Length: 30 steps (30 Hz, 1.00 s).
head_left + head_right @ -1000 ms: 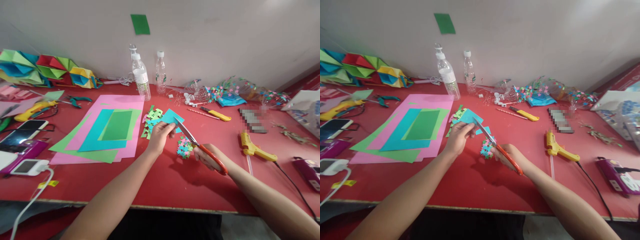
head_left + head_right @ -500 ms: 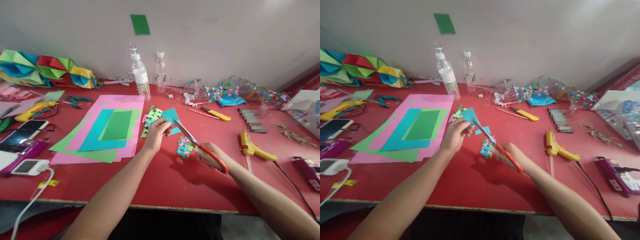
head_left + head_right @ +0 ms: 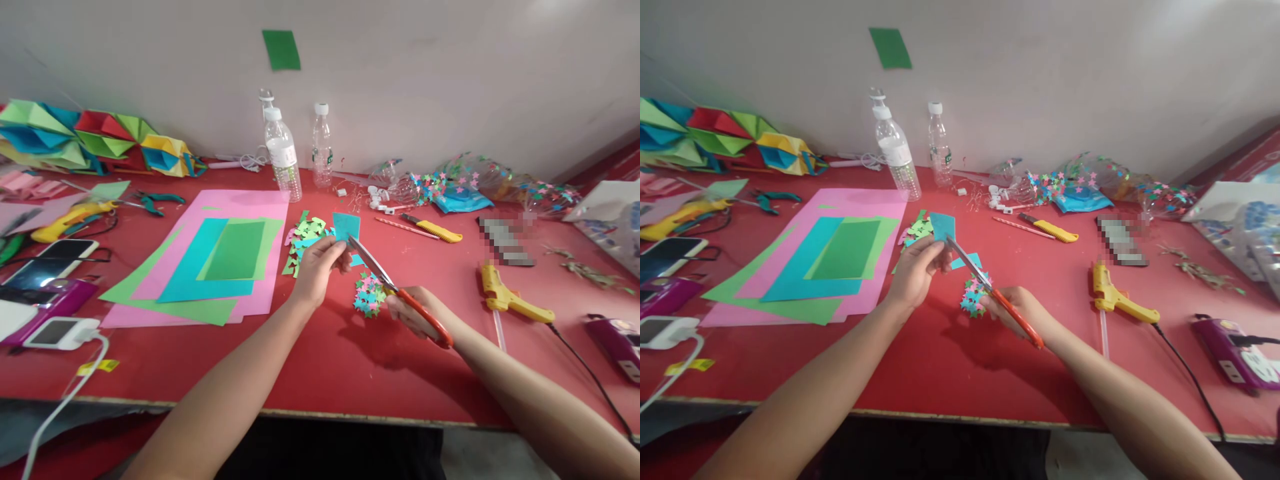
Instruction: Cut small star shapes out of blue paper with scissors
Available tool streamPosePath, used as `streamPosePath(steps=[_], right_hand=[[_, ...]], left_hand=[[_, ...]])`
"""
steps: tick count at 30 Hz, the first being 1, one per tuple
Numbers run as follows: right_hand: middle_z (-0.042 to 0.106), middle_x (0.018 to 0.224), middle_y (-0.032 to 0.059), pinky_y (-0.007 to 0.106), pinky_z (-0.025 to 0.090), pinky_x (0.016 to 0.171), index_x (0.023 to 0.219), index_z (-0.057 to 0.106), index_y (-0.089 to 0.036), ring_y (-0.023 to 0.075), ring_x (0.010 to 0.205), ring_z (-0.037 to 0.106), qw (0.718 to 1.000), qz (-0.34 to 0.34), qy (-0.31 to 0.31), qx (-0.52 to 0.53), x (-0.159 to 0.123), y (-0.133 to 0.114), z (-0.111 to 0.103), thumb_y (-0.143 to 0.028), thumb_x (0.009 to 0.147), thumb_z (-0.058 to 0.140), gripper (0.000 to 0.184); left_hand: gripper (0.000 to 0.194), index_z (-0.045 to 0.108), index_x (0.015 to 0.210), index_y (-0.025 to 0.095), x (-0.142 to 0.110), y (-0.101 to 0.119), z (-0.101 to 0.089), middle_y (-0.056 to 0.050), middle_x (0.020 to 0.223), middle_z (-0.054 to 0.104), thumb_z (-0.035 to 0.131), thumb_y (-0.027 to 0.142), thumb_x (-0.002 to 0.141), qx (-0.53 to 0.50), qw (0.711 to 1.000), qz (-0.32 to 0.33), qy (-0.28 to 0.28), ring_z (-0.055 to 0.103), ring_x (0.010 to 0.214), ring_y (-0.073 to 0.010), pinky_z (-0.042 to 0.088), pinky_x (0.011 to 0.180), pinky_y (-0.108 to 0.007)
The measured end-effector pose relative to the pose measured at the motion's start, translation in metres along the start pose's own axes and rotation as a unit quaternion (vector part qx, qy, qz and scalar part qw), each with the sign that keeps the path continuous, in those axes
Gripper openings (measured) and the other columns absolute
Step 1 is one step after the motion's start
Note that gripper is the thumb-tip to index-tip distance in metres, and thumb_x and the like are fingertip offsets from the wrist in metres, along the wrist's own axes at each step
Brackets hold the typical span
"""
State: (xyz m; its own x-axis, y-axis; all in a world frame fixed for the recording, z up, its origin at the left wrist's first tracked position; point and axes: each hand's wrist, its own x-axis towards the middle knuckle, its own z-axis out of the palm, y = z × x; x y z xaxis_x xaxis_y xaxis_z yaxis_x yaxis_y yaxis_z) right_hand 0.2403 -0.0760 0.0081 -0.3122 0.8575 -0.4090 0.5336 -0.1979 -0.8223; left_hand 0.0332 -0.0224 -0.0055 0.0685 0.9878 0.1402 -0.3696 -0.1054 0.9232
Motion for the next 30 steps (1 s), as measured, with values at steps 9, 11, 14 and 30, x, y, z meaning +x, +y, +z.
streamPosePath(steps=[9,11,14,30], right_hand=[[0.036,0.04,-0.0073,0.02,0.026,0.036,0.064,0.05,-0.019,0.0069,0.033,0.035,1.0,-0.012,-0.005,-0.003,-0.001,-0.003,0.0,-0.073,0.076,0.054,0.055],[0.037,0.043,-0.0067,0.021,0.028,0.037,0.066,0.053,-0.018,0.0074,0.034,0.037,0.999,-0.027,-0.016,-0.007,-0.003,-0.003,-0.002,-0.074,0.077,0.051,0.057],[0.04,0.047,-0.0055,0.022,0.032,0.04,0.071,0.056,-0.016,0.0082,0.037,0.04,0.998,-0.049,-0.027,-0.028,-0.006,-0.005,-0.005,-0.073,0.079,0.049,0.057],[0.037,0.044,-0.0067,0.021,0.027,0.037,0.066,0.052,-0.018,0.0068,0.034,0.036,0.999,-0.014,-0.021,-0.027,-0.004,-0.001,-0.008,-0.066,0.082,0.053,0.051]], left_hand=[[0.017,0.055,0.07,0.02,0.001,0.001,-0.002,0.004,0.059,0.056,0.057,0.028,0.084,0.068,0.995,0.058,0.053,0.052,0.05,-0.0064,0.045,0.051,-0.02],[0.017,0.054,0.07,0.02,0.001,0.004,-0.003,0.003,0.059,0.055,0.056,0.027,0.085,0.103,0.99,0.082,0.048,0.052,0.05,-0.0066,0.044,0.05,-0.02],[0.018,0.054,0.069,0.02,0.002,0.01,-0.006,0.003,0.059,0.053,0.055,0.026,0.085,0.153,0.982,0.107,0.024,0.051,0.051,-0.0068,0.044,0.05,-0.021],[0.023,0.05,0.063,0.019,0.009,0.025,-0.018,0.004,0.054,0.047,0.054,0.026,0.085,0.221,0.967,0.108,-0.065,0.045,0.049,-0.0072,0.038,0.049,-0.021]])
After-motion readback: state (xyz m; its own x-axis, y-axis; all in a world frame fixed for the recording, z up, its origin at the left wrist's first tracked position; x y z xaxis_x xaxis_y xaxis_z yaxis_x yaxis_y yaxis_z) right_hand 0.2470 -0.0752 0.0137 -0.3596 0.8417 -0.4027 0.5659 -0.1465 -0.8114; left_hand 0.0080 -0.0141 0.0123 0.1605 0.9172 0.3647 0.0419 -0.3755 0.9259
